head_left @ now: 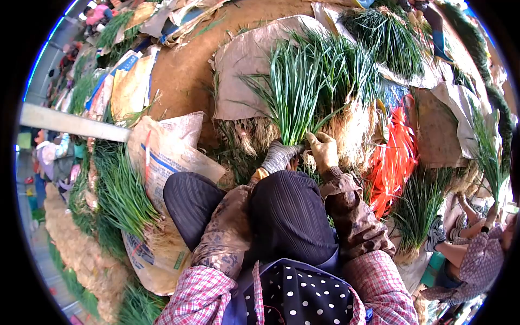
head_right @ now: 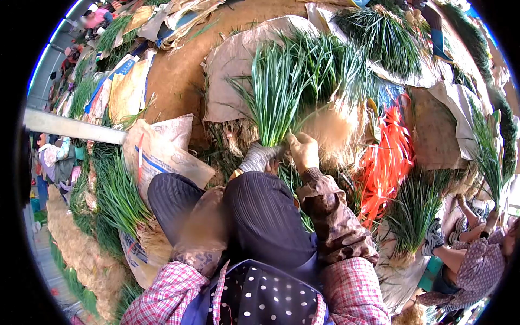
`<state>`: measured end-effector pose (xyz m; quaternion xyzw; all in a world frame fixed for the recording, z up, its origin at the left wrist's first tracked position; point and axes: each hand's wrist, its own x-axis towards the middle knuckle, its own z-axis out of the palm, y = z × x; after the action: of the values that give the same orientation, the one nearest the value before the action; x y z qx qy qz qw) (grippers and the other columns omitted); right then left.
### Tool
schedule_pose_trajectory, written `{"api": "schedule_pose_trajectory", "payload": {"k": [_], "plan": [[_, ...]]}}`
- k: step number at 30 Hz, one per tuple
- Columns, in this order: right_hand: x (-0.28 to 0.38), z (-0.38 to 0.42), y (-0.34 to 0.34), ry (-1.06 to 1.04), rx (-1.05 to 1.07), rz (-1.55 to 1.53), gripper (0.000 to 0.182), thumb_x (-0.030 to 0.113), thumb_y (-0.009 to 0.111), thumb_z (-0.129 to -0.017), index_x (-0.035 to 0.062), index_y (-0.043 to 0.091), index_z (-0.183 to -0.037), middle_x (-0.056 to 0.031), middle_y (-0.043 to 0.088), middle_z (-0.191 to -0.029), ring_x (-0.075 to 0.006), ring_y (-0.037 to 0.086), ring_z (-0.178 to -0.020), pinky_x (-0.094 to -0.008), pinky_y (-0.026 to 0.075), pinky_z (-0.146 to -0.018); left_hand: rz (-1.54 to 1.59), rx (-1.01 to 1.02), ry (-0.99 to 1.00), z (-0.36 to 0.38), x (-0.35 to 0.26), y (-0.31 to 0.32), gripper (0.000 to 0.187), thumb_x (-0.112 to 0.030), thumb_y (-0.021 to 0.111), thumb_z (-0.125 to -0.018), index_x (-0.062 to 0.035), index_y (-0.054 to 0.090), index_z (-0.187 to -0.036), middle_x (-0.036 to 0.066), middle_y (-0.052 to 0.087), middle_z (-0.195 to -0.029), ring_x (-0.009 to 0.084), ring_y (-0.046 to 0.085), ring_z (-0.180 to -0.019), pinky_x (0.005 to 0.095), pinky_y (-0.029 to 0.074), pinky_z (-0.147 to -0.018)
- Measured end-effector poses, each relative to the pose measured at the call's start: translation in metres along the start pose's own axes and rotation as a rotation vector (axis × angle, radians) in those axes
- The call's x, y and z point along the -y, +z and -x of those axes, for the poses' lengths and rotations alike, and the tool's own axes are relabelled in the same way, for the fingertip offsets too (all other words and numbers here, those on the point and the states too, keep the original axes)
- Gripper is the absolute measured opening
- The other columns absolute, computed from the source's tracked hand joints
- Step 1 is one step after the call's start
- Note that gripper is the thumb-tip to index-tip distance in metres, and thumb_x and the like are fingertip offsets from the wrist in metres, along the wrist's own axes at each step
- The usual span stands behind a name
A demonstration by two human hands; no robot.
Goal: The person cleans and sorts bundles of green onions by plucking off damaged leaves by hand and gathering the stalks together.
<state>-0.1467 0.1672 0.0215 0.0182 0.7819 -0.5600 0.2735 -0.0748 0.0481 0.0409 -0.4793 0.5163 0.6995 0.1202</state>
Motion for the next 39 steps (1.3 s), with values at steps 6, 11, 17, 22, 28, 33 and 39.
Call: {"api": "schedule_pose_trajectory", "payload": {"k": [6,11,17,22,28,33,39], "plan": [[-0.079,0.028,-0.021,-0.197,0.104,0.669,0.02,0.021,0.061,-0.077,0.0039,0.07,-0.079,-0.0188,0.066,-0.078,-0.0312,0.066,-0.067,-0.0369,0.053,-0.069,0.215,-0.127,0.144,-0.014,0.015,-0.009,0.015,-0.009,0.076,-0.072,-0.0022,0.066,-0.081,0.005,0.063,-0.065,0.0149,0.056,-0.052,0.0297,0.045,-0.044],[-0.093,0.045,-0.032,-0.274,0.395,1.046,0.024,0.029,0.064,-0.079,0.0063,0.071,-0.079,-0.018,0.066,-0.078,-0.0307,0.065,-0.07,-0.0375,0.053,-0.069,0.469,0.062,0.151,-0.009,0.02,-0.019,0.024,-0.007,0.071,-0.077,-0.0046,0.062,-0.099,0.008,0.064,-0.076,0.0156,0.059,-0.054,0.0283,0.047,-0.043],[0.005,-0.026,-0.007,-0.209,-0.055,0.869,0.035,0.04,0.059,-0.084,0.0146,0.063,-0.108,-0.0109,0.068,-0.093,-0.0278,0.066,-0.079,-0.037,0.052,-0.071,0.437,0.097,0.035,0.002,0.026,-0.02,0.024,-0.011,0.074,-0.076,-0.0083,0.064,-0.098,0.005,0.059,-0.072,0.018,0.056,-0.05,0.0339,0.048,-0.044],[0.03,-0.042,-0.018,-0.124,0.06,0.523,0.014,0.015,0.068,-0.081,0.0038,0.068,-0.089,-0.0099,0.068,-0.081,-0.016,0.061,-0.065,-0.0284,0.051,-0.062,0.528,0.05,0.12,0.007,0.017,-0.026,0.016,-0.004,0.071,-0.078,-0.0043,0.065,-0.092,0.005,0.06,-0.071,0.0165,0.054,-0.05,0.0292,0.045,-0.041],[-0.086,0.035,-0.099,-0.515,0.349,1.066,0.025,0.025,0.06,-0.081,0.0034,0.064,-0.07,-0.0153,0.06,-0.062,-0.025,0.059,-0.056,-0.0373,0.048,-0.052,0.601,0.089,0.114,0.002,0.01,-0.039,0.018,-0.002,0.069,-0.078,-0.0018,0.062,-0.095,0.01,0.063,-0.076,0.016,0.056,-0.05,0.0305,0.049,-0.042],[-0.125,0.064,-0.093,-0.098,0.921,1.589,0.027,0.032,0.059,-0.081,0.0084,0.071,-0.088,-0.0111,0.068,-0.076,-0.0272,0.067,-0.071,-0.0397,0.052,-0.07,0.603,0.093,0.167,-0.007,0.019,-0.039,0.021,-0.002,0.07,-0.078,-0.0005,0.061,-0.097,0.011,0.065,-0.081,0.0182,0.061,-0.056,0.0302,0.051,-0.045],[-0.039,0.007,-0.007,-0.315,0.141,1.06,0.032,0.038,0.058,-0.086,0.0077,0.069,-0.087,-0.014,0.065,-0.07,-0.0292,0.063,-0.061,-0.0381,0.051,-0.059,0.643,0.099,0.126,-0.011,0.026,-0.036,0.027,-0.001,0.075,-0.071,-0.0004,0.063,-0.095,0.01,0.066,-0.099,0.0186,0.064,-0.067,0.0307,0.051,-0.046]]}}
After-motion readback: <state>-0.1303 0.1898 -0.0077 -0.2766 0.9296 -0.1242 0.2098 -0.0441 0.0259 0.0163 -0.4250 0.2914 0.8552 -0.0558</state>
